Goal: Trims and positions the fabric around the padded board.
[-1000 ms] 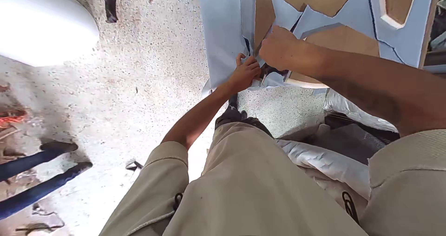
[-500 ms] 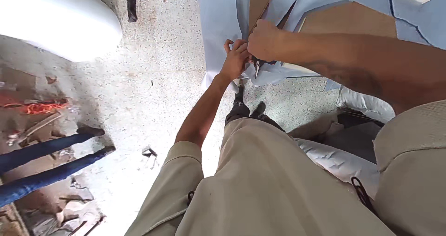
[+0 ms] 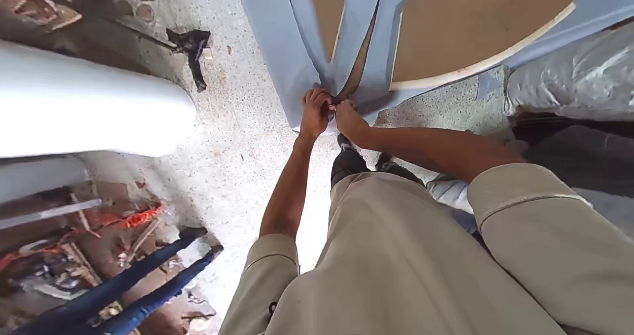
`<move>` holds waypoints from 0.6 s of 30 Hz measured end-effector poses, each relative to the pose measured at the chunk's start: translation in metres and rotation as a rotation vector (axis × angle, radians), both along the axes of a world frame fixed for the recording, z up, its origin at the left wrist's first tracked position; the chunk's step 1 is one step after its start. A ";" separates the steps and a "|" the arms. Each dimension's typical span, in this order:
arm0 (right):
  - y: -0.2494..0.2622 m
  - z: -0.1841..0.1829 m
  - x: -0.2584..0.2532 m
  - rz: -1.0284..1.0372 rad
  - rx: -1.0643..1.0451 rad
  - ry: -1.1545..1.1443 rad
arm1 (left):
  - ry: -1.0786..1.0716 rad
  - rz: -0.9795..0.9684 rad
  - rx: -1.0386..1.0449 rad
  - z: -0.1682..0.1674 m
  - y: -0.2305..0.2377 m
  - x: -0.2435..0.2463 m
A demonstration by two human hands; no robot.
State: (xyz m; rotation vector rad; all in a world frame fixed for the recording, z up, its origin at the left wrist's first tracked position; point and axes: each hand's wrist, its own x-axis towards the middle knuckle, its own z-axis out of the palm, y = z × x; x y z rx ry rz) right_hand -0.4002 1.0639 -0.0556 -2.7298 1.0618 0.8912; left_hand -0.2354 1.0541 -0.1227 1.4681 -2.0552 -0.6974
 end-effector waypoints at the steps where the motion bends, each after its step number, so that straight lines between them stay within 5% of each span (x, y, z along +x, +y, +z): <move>1: 0.003 -0.001 -0.001 -0.043 0.058 -0.046 | 0.005 0.000 0.013 -0.003 -0.002 0.002; 12: 0.022 -0.068 0.016 -0.715 0.246 -0.167 | -0.052 -0.131 0.081 -0.004 -0.014 0.012; 18: 0.052 -0.082 -0.002 -1.319 0.491 -0.326 | -0.161 -0.235 0.018 -0.006 -0.017 0.019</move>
